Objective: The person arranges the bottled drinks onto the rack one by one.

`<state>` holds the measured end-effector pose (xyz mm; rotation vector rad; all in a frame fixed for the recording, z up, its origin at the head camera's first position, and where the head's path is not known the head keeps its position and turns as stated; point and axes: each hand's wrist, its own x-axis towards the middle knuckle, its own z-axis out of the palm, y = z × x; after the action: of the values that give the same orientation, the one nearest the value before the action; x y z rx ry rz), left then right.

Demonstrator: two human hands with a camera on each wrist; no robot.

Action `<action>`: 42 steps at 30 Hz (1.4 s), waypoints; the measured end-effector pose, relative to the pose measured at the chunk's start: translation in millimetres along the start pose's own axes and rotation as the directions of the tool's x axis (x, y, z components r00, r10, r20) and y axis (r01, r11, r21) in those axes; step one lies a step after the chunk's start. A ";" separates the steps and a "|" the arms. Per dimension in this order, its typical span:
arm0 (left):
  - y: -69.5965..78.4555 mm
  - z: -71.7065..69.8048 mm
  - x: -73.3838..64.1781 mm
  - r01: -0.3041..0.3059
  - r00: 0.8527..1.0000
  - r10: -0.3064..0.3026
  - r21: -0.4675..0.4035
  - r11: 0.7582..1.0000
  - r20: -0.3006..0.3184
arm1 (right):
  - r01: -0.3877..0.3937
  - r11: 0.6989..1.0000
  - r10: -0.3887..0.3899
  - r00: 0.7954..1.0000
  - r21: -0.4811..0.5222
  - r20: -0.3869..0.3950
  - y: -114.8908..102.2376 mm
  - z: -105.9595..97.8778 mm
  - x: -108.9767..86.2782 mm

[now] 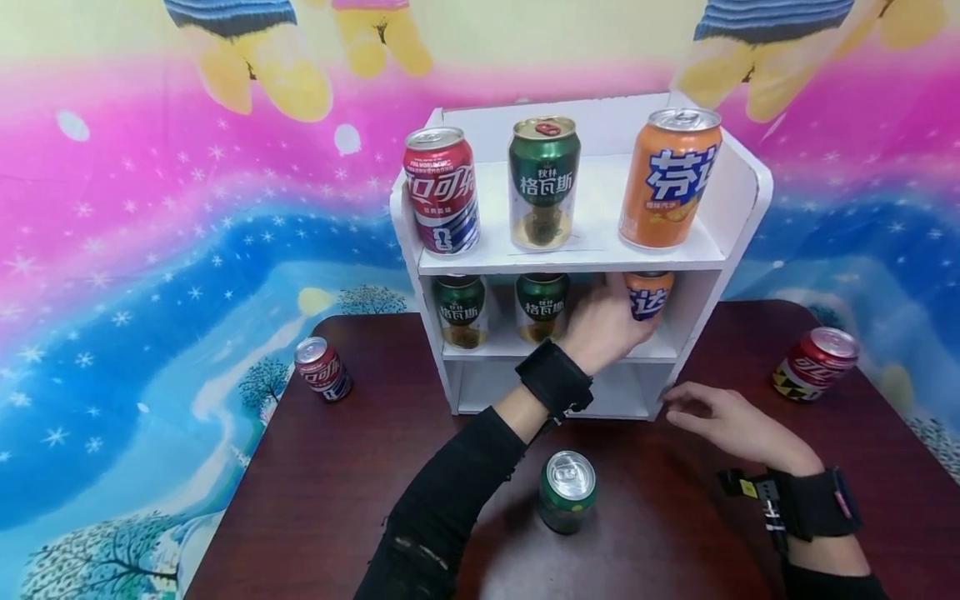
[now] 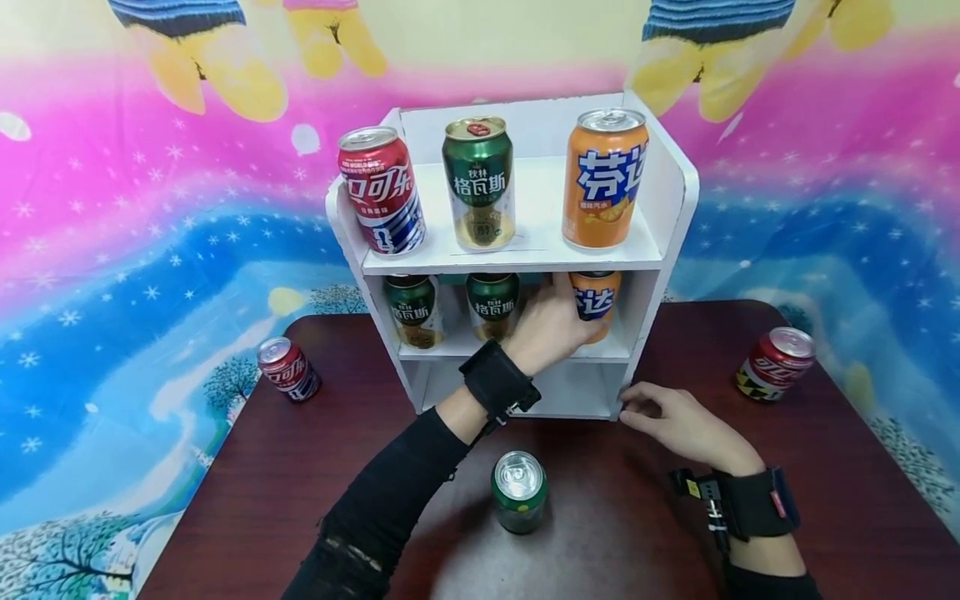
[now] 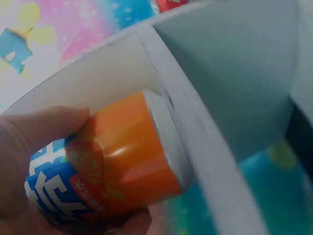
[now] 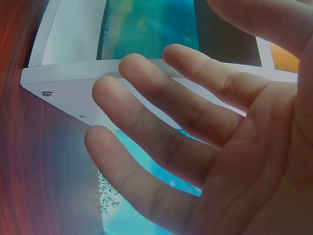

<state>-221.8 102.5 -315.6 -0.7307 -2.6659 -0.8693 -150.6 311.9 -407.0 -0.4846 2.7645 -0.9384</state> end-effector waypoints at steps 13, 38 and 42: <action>-2.4 -1.9 5.7 0.041 0.994 -0.028 -0.131 0.991 0.102 | 0.009 1.000 -0.009 1.000 0.006 -0.020 0.5 -0.2 0.2; 6.6 2.2 5.5 0.052 0.999 -0.052 0.061 0.997 -0.004 | 0.005 1.000 -0.005 1.000 -0.002 -0.010 0.2 -0.6 0.0; 6.5 2.6 4.9 0.052 0.999 -0.053 0.076 0.996 0.011 | -0.008 1.000 0.008 1.000 0.005 0.003 -0.7 -0.4 -1.0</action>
<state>-222.8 110.5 -312.7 -0.6541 -2.7242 -0.7741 -149.7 311.9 -406.2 -0.4734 2.7592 -0.9414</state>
